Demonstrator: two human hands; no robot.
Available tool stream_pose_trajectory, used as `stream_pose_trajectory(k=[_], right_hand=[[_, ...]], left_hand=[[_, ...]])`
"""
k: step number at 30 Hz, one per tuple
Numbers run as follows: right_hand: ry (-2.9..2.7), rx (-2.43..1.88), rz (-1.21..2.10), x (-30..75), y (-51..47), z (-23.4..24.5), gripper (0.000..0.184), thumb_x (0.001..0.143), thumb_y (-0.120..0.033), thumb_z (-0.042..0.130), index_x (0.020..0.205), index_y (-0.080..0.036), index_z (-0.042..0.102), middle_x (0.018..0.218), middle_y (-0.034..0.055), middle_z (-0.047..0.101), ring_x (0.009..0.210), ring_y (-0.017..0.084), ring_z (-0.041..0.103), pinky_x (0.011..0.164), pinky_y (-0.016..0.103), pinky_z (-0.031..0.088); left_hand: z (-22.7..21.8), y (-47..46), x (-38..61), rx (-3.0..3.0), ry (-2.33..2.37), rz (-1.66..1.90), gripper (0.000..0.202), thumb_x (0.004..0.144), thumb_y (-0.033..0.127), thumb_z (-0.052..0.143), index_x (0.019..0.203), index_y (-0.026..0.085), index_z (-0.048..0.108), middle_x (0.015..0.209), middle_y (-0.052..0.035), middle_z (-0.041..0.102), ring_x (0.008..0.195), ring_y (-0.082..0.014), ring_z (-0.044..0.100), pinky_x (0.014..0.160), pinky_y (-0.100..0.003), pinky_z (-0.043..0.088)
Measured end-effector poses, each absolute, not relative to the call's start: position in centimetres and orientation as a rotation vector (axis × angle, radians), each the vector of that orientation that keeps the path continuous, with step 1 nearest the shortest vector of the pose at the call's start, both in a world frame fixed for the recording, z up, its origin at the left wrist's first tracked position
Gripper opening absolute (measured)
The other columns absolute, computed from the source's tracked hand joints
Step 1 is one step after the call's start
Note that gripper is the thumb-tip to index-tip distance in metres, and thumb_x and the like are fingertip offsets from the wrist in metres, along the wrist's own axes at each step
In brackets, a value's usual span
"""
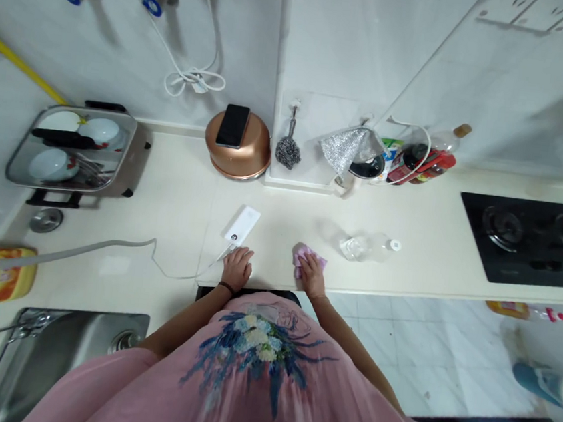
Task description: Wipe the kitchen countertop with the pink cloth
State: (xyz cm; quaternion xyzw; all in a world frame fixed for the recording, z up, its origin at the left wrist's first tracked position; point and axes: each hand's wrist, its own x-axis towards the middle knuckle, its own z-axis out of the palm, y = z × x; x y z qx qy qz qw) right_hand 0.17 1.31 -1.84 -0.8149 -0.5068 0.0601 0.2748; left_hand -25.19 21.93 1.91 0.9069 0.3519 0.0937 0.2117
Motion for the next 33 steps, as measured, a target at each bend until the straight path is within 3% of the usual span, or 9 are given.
stream_pose_trajectory(k=[7,12,20,25,29,33], right_hand=[[-0.868,-2.427,-0.058,6.4,-8.3,-2.0,0.05,0.102,-0.03,0.038,0.14,-0.022,0.069,0.153,0.0173,0.059,0.149,0.033,0.047,0.122,0.063,0.042],[-0.649,-2.488,-0.196,6.4,-8.3,-2.2,0.052,0.102,-0.032,0.036,0.139,-0.016,0.069,0.153,0.0232,0.057,0.149,0.037,0.047,0.121,0.068,0.041],[-1.317,-2.25,0.141,-3.2,2.3,-2.1,0.047,0.102,-0.025,0.045,0.141,-0.017,0.07,0.157,0.0189,0.058,0.157,0.032,0.039,0.127,0.059,0.039],[-1.524,-2.114,0.179,-2.1,3.8,-2.1,0.044,0.102,-0.024,0.047,0.139,-0.018,0.071,0.155,0.0165,0.061,0.156,0.03,0.042,0.127,0.055,0.04],[-1.269,-2.215,0.092,3.6,4.0,-1.8,0.05,0.104,-0.026,0.04,0.146,-0.02,0.065,0.163,0.0155,0.053,0.16,0.031,0.034,0.127,0.063,0.037],[-1.032,-2.298,0.048,7.1,6.8,-1.4,0.055,0.105,-0.033,0.035,0.149,-0.015,0.062,0.168,0.0198,0.046,0.162,0.035,0.027,0.128,0.071,0.03]], left_hand=[[1.5,22.2,-25.2,2.507,0.958,0.256,0.048,0.094,0.026,0.051,0.137,0.025,0.071,0.147,-0.0131,0.064,0.142,-0.035,0.051,0.118,-0.055,0.038],[1.6,22.7,-25.3,2.541,0.886,0.254,0.048,0.093,0.026,0.051,0.136,0.024,0.072,0.148,-0.0138,0.063,0.141,-0.0349,0.051,0.118,-0.055,0.039],[1.3,23.2,-25.7,2.553,0.82,0.237,0.049,0.093,0.025,0.051,0.137,0.024,0.072,0.148,-0.0141,0.062,0.142,-0.035,0.051,0.116,-0.056,0.042],[1.6,23.4,-25.1,2.533,0.717,0.291,0.047,0.095,0.025,0.05,0.138,0.023,0.071,0.147,-0.0129,0.064,0.145,-0.0318,0.05,0.123,-0.054,0.039],[3.1,24.3,-24.1,2.531,0.798,0.374,0.049,0.101,0.03,0.051,0.147,0.022,0.064,0.16,-0.0125,0.054,0.156,-0.033,0.038,0.129,-0.054,0.031],[4.4,26.2,-22.3,2.459,1.074,0.375,0.063,0.099,0.036,0.06,0.159,0.02,0.049,0.173,-0.0172,0.035,0.163,-0.0425,0.022,0.128,-0.062,0.024]])
